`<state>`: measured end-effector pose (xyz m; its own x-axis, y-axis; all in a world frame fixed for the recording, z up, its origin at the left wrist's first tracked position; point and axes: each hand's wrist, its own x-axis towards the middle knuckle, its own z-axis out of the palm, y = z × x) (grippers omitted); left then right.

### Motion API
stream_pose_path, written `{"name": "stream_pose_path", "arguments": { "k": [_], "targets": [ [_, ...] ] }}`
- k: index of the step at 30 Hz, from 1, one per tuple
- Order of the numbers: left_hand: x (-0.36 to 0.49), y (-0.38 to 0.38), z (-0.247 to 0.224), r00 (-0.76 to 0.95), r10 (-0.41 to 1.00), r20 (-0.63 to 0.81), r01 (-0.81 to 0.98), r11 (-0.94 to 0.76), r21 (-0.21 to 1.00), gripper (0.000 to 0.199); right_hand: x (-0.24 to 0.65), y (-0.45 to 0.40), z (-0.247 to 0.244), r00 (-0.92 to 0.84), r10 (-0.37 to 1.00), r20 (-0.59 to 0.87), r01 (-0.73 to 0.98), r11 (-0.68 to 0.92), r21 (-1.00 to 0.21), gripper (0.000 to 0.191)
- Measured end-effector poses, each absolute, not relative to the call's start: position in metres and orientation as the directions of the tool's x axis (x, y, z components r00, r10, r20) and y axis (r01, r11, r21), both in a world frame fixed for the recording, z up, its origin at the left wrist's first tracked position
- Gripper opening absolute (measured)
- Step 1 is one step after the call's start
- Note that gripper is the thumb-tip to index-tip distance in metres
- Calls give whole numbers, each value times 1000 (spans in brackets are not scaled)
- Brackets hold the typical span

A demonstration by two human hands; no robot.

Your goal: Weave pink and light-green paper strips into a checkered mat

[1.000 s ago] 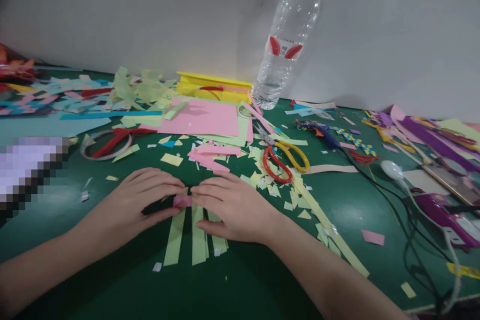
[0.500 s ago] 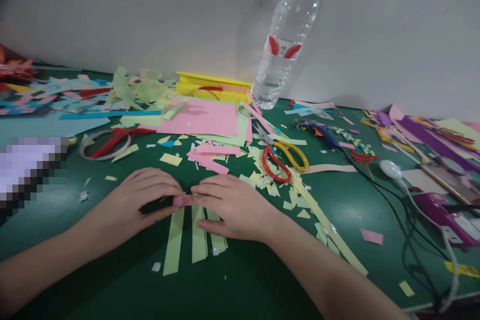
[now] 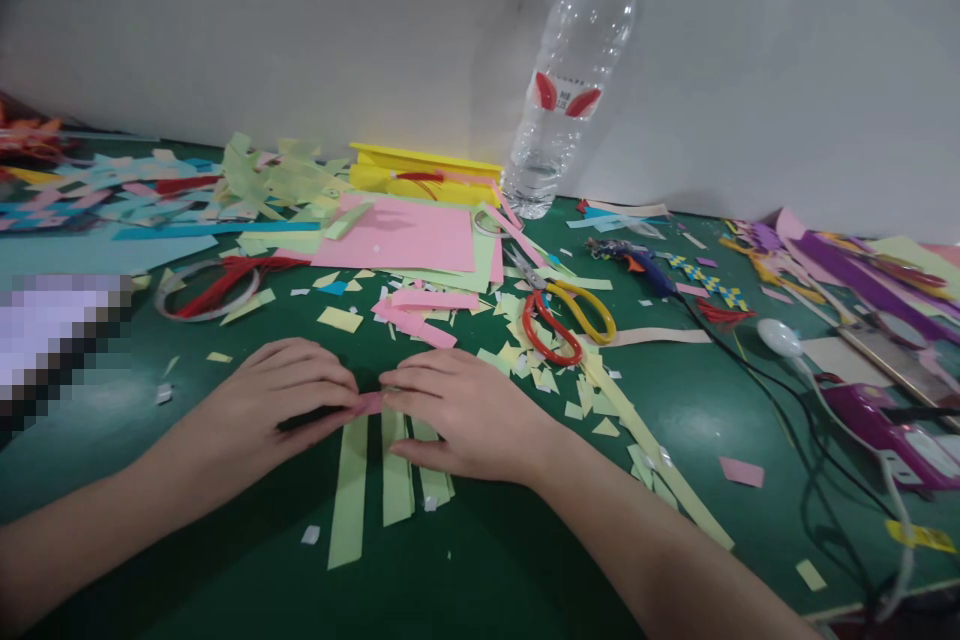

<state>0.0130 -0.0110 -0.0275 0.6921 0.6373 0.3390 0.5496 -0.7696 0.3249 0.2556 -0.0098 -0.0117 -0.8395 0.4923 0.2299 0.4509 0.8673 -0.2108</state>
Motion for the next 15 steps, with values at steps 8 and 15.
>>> {"name": "stream_pose_path", "arguments": {
  "k": [8,15],
  "targets": [
    [15,-11,-26,716,605,350,541,-797,269,17,255,-13,-11,-840,502,209,462,861,-211,41],
    [15,-13,-26,719,599,351,544,-800,252,20,251,-14,-7,-861,469,198,423,875,-234,34]
  ]
}}
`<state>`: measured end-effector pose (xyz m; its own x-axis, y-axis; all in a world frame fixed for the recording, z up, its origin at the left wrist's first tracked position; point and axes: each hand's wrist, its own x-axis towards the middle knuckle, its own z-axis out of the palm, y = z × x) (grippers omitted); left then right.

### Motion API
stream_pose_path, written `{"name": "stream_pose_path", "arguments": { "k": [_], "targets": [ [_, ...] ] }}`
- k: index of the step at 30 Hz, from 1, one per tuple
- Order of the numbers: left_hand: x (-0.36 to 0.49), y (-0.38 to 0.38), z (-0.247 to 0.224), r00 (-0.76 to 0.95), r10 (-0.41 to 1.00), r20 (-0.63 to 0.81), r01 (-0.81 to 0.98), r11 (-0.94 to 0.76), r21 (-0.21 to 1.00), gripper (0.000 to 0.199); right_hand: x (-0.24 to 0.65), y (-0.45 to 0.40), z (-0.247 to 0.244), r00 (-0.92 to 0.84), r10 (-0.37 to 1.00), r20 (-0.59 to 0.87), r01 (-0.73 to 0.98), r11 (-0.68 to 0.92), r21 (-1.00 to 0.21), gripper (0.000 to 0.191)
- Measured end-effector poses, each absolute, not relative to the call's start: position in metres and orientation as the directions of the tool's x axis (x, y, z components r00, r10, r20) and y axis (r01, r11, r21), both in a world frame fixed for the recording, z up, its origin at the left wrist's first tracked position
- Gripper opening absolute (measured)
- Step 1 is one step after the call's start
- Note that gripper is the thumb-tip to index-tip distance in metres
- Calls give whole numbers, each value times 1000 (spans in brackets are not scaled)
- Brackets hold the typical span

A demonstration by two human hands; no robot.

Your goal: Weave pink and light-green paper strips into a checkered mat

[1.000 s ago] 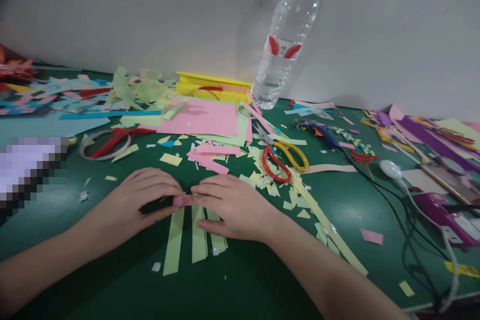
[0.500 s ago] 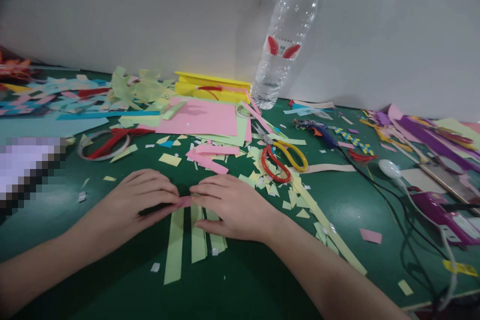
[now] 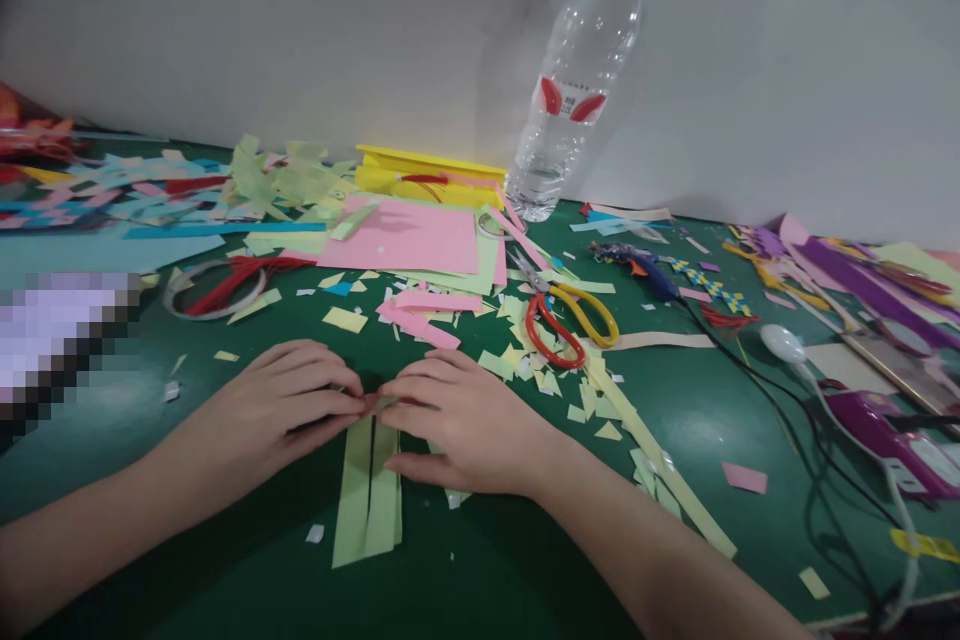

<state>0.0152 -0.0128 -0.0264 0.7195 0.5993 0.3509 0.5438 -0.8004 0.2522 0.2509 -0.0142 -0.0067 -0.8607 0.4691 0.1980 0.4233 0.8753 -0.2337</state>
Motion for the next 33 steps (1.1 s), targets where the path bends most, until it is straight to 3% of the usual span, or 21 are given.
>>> {"name": "stream_pose_path", "arguments": {
  "k": [11,33],
  "targets": [
    [18,-13,-24,703,628,333,543,-777,320,14,257,-10,-10,-789,531,310,463,844,-270,28],
    [19,-11,-26,692,674,257,551,-724,415,9,258,-5,-12,-836,488,250,439,869,-228,24]
  ]
}}
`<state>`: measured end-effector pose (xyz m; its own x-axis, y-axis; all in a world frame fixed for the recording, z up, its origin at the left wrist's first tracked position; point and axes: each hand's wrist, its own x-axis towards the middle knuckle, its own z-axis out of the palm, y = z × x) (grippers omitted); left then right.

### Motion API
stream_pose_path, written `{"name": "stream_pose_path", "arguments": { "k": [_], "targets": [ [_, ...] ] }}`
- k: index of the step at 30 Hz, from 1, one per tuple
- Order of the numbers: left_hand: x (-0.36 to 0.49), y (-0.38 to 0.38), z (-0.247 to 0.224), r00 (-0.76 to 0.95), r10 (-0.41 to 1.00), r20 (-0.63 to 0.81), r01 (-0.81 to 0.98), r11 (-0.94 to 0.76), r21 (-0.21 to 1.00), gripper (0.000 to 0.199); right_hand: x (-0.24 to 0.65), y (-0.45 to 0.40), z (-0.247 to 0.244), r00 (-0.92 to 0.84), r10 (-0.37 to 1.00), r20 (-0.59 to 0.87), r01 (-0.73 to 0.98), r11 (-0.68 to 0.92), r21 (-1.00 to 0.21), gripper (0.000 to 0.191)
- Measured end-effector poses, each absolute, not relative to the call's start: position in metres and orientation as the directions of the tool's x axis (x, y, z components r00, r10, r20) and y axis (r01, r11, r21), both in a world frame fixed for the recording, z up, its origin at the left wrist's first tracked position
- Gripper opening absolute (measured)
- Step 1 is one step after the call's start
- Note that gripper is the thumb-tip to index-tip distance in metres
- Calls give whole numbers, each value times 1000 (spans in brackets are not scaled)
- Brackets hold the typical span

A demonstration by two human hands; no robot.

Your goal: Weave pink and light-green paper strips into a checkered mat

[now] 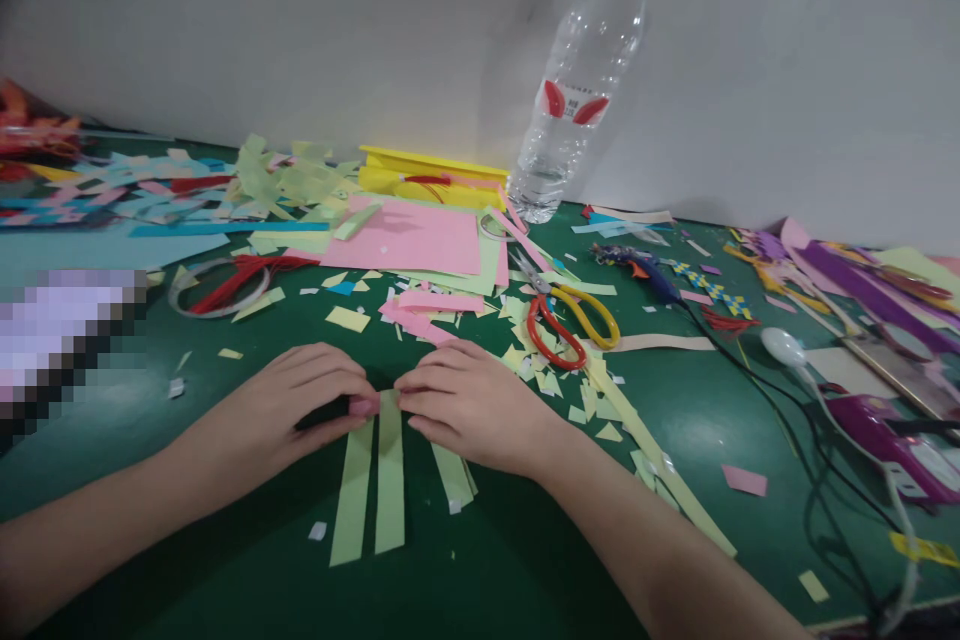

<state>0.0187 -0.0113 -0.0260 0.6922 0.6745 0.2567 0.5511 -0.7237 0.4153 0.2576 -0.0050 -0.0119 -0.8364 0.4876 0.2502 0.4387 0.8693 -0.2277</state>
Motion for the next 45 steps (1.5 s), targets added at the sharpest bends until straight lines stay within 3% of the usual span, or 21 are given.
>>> {"name": "stream_pose_path", "arguments": {
  "k": [6,14,34,42,45],
  "targets": [
    [16,-11,-27,702,657,275,537,-741,403,14,259,-2,-13,-842,448,300,412,893,-178,23],
    [13,-9,-28,721,632,284,527,-766,368,16,259,-5,-11,-825,487,288,456,873,-171,22],
    [15,-11,-28,707,657,263,546,-743,387,17,255,-9,-9,-868,435,241,418,900,-120,23],
    [14,-10,-29,731,619,288,540,-782,311,23,267,-2,-5,-788,541,295,479,839,-259,22],
    [13,-10,-29,730,622,284,540,-779,318,25,276,2,0,-748,605,275,529,792,-303,31]
  ]
}}
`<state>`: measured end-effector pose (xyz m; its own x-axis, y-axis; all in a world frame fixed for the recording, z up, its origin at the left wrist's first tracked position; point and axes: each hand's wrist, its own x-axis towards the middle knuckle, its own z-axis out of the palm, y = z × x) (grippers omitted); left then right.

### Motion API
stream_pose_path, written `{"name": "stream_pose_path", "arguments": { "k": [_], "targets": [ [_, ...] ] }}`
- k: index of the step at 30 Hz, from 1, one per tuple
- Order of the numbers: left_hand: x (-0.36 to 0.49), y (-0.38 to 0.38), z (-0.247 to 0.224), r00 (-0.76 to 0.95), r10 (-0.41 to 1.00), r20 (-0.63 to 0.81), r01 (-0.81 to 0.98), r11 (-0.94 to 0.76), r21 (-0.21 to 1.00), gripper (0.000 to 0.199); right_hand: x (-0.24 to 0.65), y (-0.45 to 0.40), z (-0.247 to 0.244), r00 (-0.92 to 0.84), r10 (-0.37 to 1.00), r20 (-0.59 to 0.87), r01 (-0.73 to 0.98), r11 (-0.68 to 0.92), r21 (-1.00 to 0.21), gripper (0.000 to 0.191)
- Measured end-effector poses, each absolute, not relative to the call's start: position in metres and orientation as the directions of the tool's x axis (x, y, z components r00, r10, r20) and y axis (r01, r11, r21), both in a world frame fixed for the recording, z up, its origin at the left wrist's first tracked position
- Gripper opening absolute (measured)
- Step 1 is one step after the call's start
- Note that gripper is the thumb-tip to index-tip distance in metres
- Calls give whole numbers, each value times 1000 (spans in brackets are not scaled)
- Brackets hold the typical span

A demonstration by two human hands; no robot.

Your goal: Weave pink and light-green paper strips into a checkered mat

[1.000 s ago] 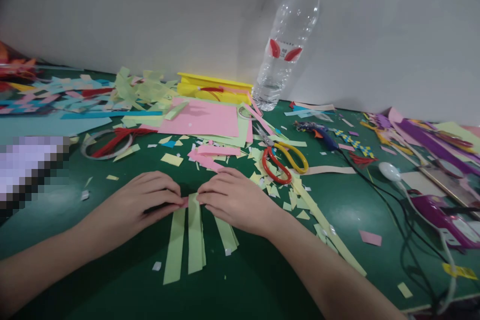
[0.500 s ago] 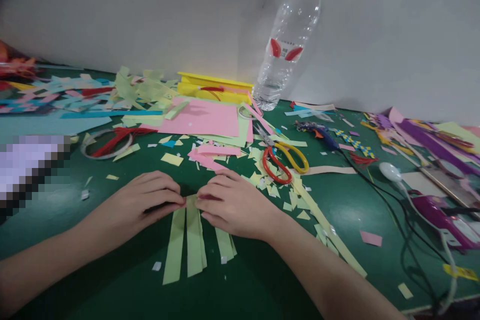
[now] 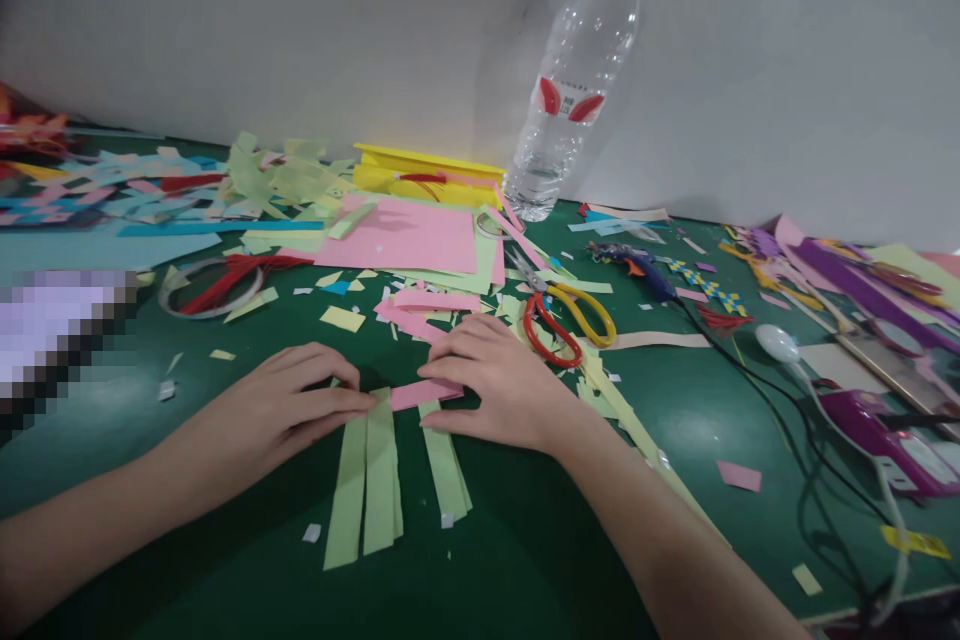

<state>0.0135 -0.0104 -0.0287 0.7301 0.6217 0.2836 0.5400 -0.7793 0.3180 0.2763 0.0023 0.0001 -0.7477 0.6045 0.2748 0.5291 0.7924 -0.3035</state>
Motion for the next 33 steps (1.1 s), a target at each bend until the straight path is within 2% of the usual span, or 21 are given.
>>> {"name": "stream_pose_path", "arguments": {
  "k": [8,16,23,33],
  "targets": [
    [12,-10,-30,735,620,273,535,-779,327,24,282,4,5,-719,681,138,604,711,-360,52],
    [13,-10,-30,730,625,277,537,-775,333,25,271,-1,2,-737,669,97,597,712,-370,42],
    [13,-10,-31,729,630,268,545,-771,330,25,265,-4,-3,-732,670,128,589,716,-375,42],
    [14,-12,-28,729,623,284,536,-777,330,25,256,-10,-8,-700,696,161,590,690,-419,28]
  ]
}}
